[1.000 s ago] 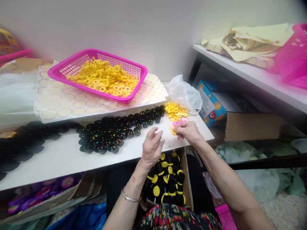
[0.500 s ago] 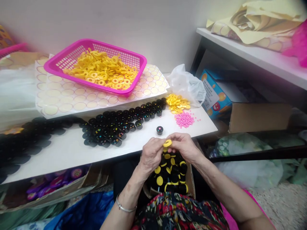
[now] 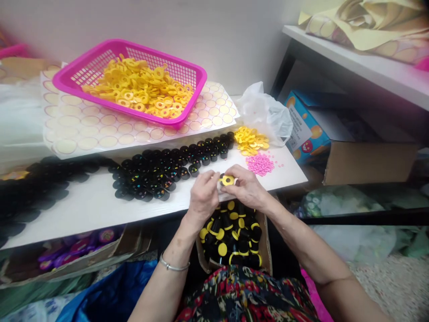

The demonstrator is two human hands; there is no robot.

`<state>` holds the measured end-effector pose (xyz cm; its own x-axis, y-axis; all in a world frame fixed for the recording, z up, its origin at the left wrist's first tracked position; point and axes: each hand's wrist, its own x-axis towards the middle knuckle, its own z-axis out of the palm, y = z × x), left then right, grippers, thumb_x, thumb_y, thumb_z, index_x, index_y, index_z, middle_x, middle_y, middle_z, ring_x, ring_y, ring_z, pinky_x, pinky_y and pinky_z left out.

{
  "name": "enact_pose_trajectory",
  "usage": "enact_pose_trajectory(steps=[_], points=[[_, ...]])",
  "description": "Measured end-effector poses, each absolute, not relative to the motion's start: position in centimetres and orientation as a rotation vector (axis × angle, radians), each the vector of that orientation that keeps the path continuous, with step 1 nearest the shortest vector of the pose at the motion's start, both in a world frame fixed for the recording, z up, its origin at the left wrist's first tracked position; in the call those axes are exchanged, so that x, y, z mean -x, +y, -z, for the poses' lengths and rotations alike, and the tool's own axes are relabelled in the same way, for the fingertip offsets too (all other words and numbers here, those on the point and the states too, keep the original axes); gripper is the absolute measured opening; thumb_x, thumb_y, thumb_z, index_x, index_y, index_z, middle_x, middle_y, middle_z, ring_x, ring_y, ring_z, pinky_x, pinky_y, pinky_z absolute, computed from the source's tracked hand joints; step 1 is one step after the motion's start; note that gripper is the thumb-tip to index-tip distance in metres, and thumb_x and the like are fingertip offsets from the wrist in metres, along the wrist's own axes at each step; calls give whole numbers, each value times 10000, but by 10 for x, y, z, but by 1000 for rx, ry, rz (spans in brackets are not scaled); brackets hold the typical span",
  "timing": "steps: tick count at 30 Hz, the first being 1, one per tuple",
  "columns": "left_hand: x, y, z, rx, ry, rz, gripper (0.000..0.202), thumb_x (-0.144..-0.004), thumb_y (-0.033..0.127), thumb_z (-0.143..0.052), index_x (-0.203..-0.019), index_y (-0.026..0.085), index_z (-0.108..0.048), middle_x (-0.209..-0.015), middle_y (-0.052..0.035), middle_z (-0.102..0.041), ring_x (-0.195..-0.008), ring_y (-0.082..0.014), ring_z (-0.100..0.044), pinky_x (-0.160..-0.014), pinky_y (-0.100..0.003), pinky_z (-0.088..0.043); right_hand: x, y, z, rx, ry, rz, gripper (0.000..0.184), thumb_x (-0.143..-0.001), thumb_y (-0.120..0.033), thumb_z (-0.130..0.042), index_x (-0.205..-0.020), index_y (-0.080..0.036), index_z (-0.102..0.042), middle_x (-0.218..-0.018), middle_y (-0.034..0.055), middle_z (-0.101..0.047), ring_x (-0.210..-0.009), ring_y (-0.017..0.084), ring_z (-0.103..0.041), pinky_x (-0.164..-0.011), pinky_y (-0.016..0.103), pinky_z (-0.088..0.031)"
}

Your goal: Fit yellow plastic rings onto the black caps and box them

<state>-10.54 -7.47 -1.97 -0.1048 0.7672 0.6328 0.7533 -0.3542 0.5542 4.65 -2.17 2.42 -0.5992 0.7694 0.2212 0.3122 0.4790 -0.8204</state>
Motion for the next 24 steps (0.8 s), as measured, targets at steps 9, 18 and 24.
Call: enact_pose_trajectory(steps=[9, 18, 24], points=[[97, -52, 20, -585, 1420, -1501, 303, -647, 393, -678, -661, 103, -591, -484, 22, -518, -403, -52, -428, -409, -172, -318, -35, -4, 9, 999, -2227, -762, 168, -696, -268, -694, -817, -189, -607, -857, 21, -525, -847, 171, -488, -719, 282, -388], [85, -42, 31, -526, 1393, -1585, 372, -485, 309, -788, -629, 140, -489, -505, 53, -524, -431, -62, -480, -418, -164, -354, -27, -6, 22, 1071, -1817, -1213, 226, -588, -277, -733, -764, -168, -640, -769, -21, -541, -596, 78, -458, -567, 223, -383], [86, -43, 32, -640, 1445, -1507, 266, -565, 316, -733, -639, 111, -581, -460, 42, -514, -386, -43, -425, -388, -157, -308, -22, -14, 27, 1161, -1298, -1702, 401, -668, -460, -642, -887, -125, -649, -570, -7, -587, -433, 77, -480, -411, 200, -376]])
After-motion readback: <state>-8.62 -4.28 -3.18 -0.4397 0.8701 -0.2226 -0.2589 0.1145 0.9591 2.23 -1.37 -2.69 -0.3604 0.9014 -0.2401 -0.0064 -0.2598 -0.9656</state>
